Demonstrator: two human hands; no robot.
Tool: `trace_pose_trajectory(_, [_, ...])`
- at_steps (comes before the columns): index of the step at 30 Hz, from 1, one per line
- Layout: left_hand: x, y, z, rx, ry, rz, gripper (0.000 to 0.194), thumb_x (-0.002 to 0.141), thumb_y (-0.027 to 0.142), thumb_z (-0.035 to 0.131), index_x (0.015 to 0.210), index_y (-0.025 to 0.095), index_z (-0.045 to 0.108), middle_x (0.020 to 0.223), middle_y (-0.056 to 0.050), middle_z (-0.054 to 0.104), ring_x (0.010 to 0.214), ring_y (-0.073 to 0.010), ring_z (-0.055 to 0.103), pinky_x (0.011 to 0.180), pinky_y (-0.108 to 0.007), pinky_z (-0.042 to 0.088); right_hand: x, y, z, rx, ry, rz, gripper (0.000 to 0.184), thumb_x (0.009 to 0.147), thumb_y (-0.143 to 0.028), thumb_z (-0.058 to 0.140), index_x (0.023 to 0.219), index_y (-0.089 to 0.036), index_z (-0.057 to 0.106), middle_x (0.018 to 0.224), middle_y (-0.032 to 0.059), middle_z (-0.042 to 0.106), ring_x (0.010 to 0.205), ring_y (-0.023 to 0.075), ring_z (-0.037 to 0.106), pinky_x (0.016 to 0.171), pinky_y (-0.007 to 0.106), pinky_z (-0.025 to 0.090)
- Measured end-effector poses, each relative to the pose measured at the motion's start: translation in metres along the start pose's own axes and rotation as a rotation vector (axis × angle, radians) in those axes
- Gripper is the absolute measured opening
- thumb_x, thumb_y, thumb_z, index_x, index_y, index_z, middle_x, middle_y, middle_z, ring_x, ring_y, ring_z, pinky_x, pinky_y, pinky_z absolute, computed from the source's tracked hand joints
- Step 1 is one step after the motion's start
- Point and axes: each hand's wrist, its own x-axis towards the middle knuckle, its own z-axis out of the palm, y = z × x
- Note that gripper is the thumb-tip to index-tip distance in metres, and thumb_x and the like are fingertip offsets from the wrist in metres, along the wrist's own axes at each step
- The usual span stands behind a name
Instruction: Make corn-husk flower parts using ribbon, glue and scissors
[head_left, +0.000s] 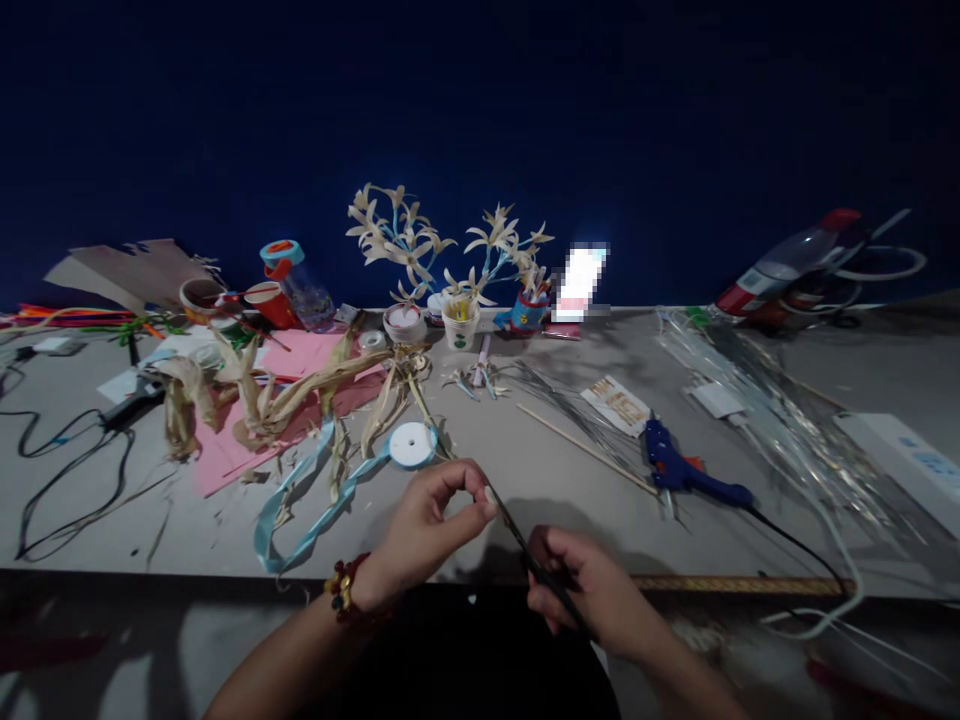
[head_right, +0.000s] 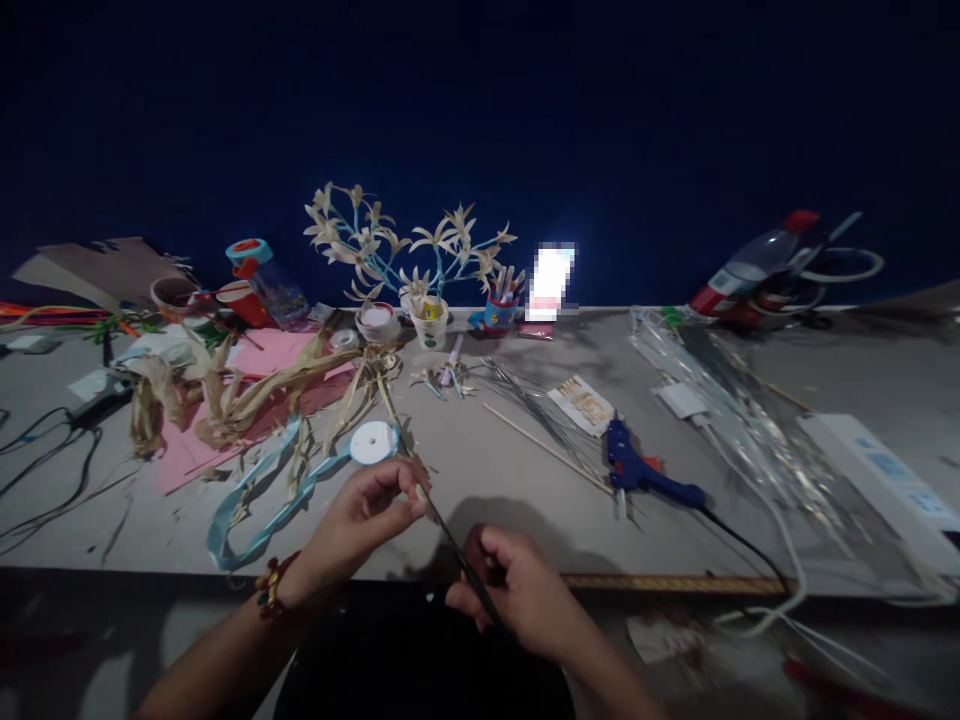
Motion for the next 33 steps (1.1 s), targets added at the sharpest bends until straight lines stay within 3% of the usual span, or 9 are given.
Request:
trace_pose_trajectory(15, [0.003, -0.002, -0.006, -0.006, -0.052, -0.028, 0.021, 0.087, 0.029, 0.068, 0.076, 0.018, 0.054, 0.082, -0.002, 0.059, 0.078, -0.0156, 0.051, 0.076, -0.027, 0.04, 0.001, 0.004, -0.004, 0.002, -0.032, -0.01, 0.063, 0.068, -0.075, 0.073, 0.067, -0.023, 0.037, 0.058, -0.0068, 0.046, 0.047, 0.0075, 0.041, 0.044, 0.021, 0.026])
trace_pose_trajectory(24, [0.005, 0.002, -0.012, -0.002, -0.127, -0.068, 0.02, 0.087, 0.028, 0.068, 0.076, 0.017, 0.055, 0.08, -0.002, 0.059, 0.077, -0.0148, 0.05, 0.074, -0.026, 0.039, 0.004, 0.003, -0.008, -0.036, -0.014, 0.028, 0.057, 0.067, -0.064, 0.08, 0.064, -0.023, 0.04, 0.052, -0.0079, 0.044, 0.044, 0.0079, 0.04, 0.043, 0.021, 0.026])
trace_pose_trajectory(33, [0.005, -0.002, -0.012, -0.093, -0.088, -0.148, 0.021, 0.085, 0.031, 0.073, 0.078, 0.017, 0.058, 0.081, -0.001, 0.059, 0.079, -0.0145, 0.051, 0.075, -0.026, 0.039, 0.004, 0.005, -0.007, 0.086, 0.038, -0.047, 0.052, 0.072, -0.061, 0.078, 0.084, -0.021, 0.046, 0.077, -0.002, 0.058, 0.06, 0.0111, 0.055, 0.059, 0.024, 0.043])
